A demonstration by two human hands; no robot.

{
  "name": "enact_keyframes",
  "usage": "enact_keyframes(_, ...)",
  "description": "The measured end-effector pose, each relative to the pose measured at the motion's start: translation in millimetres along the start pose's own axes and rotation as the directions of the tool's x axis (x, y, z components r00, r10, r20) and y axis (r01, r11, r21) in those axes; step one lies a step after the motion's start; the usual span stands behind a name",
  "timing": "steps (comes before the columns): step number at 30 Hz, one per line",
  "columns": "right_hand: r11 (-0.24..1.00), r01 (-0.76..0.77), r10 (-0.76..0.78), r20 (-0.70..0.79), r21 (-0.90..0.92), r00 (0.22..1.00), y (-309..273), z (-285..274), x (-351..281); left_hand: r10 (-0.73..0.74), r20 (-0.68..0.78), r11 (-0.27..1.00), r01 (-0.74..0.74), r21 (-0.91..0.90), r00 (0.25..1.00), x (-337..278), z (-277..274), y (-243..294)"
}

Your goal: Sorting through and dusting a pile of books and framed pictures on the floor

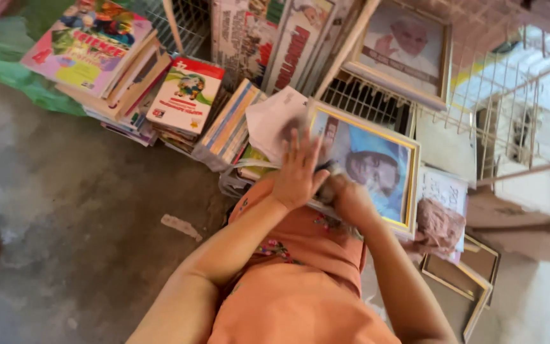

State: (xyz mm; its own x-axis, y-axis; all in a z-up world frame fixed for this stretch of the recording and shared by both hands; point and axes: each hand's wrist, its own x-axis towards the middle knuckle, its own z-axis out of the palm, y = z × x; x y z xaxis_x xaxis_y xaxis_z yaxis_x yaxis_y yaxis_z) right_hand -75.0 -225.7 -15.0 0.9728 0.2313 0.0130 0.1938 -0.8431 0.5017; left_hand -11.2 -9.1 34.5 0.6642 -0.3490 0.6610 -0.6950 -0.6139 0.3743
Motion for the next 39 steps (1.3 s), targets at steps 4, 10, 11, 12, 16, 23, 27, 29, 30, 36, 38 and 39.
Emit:
enact_keyframes(4,0.767,0.065,-0.024,-0.072,0.639,0.997,23.3,-58.0,-32.2,0.028,-0.002,0.998,-0.028,-0.054,1.0,-5.8,-0.8,-2.8)
enact_keyframes(10,0.866,-0.075,0.112,-0.045,0.494,0.993,-13.0,-53.4,-60.4,0.043,0.004,0.998,-0.042,-0.042,0.999,-6.6,-5.2,-4.7)
enact_keyframes(11,0.824,0.01,0.076,-0.128,0.566,0.989,-18.3,-93.2,-64.7,0.039,0.016,0.999,-0.038,-0.038,0.999,-5.5,-6.6,-7.0)
enact_keyframes(12,0.823,-0.002,0.084,-0.118,0.568,0.99,-9.1,-78.7,-82.6,0.043,0.024,0.998,-0.042,-0.048,0.999,-5.1,-4.5,-5.8)
enact_keyframes(16,0.716,-0.243,0.269,0.062,0.654,0.961,25.0,-34.0,-181.0,0.069,0.052,0.996,-0.072,0.05,0.996,-5.8,6.2,-5.2)
enact_keyframes(23,0.615,-0.775,0.777,0.279,-0.144,0.565,102.1,-77.1,-229.1,0.06,0.318,0.992,-0.092,0.089,0.946,-1.2,-0.9,1.7)
enact_keyframes(27,0.685,-0.674,0.699,0.513,-0.277,0.499,74.6,-16.0,-138.3,0.019,0.299,0.991,-0.058,0.121,0.954,-8.3,14.8,-3.6)
enact_keyframes(29,0.585,-0.55,0.615,0.116,0.596,0.78,17.5,-158.6,-50.1,-0.009,0.347,0.991,-0.037,0.125,0.938,-8.2,15.3,-4.9)
enact_keyframes(30,0.585,-0.546,0.619,0.106,0.6,0.778,6.2,-129.7,-29.5,-0.004,0.339,0.991,-0.043,0.129,0.941,-10.4,19.6,-7.3)
enact_keyframes(36,0.82,-0.423,0.429,0.073,0.386,0.9,-10.1,-25.0,43.2,-0.077,0.411,0.989,0.018,0.144,0.909,-13.3,24.1,-11.4)
enact_keyframes(38,0.753,-0.548,0.529,0.16,0.365,0.833,16.9,36.7,22.9,-0.097,0.485,0.985,0.014,0.171,0.869,-6.9,13.7,-5.2)
enact_keyframes(39,0.754,-0.547,0.529,0.158,0.363,0.834,33.4,4.5,10.7,-0.097,0.483,0.985,0.016,0.17,0.87,-7.2,14.3,-5.5)
